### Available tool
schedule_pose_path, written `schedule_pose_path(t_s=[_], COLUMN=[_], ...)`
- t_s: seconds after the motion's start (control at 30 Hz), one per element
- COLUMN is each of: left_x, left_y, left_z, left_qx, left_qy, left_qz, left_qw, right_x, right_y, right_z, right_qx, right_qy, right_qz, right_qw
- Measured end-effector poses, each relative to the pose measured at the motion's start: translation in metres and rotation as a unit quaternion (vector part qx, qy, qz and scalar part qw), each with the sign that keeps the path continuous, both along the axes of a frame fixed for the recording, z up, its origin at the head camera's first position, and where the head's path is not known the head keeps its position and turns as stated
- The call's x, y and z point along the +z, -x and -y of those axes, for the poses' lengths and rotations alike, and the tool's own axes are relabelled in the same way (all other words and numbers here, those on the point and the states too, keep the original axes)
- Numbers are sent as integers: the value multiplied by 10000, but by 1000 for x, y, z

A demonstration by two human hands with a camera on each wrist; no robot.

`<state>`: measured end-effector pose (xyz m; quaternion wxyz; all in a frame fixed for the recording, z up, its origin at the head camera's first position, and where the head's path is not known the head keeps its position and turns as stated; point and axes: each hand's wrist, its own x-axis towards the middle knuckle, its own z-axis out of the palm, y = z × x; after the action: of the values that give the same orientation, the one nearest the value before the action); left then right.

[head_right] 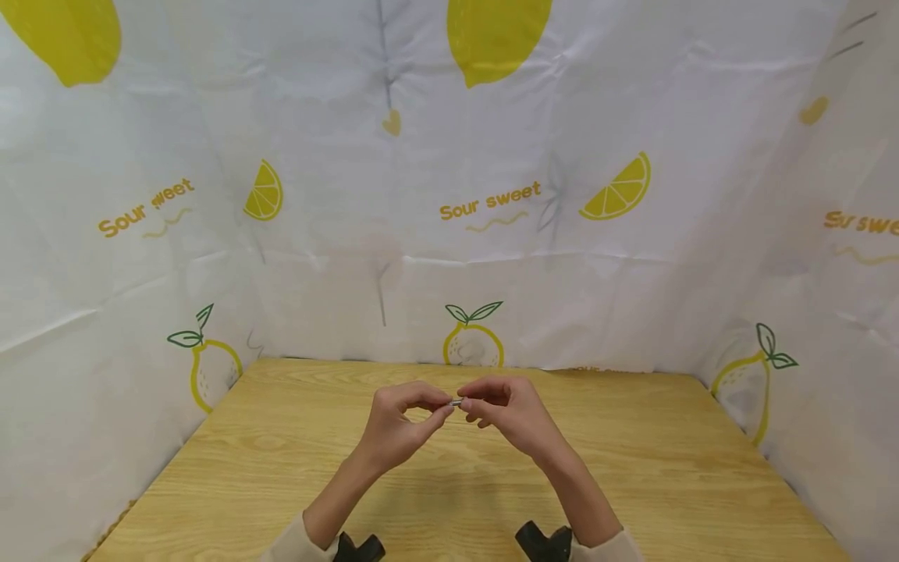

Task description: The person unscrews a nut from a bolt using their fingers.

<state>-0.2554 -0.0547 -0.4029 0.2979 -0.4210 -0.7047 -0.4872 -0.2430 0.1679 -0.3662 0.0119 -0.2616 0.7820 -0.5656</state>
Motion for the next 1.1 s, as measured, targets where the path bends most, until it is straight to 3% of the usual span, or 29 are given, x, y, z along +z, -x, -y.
schedule_pose_path(t_s=[0.33,0.57,1.1], left_x=[3,4,2], left_y=[-4,-4,-4], left_z=[2,2,0], left_qx=[-61,-62,-132], left_qy=[-218,-147,-157], left_qz=[744,693,685], left_qw=[9970,9975,9974], right_x=[2,2,3], right_y=[1,0,-1], right_z=[1,1,-1], right_qx=[195,128,271], right_qy=[14,49,-20], right_qz=[200,69,198], right_qw=[9996,9999,9994])
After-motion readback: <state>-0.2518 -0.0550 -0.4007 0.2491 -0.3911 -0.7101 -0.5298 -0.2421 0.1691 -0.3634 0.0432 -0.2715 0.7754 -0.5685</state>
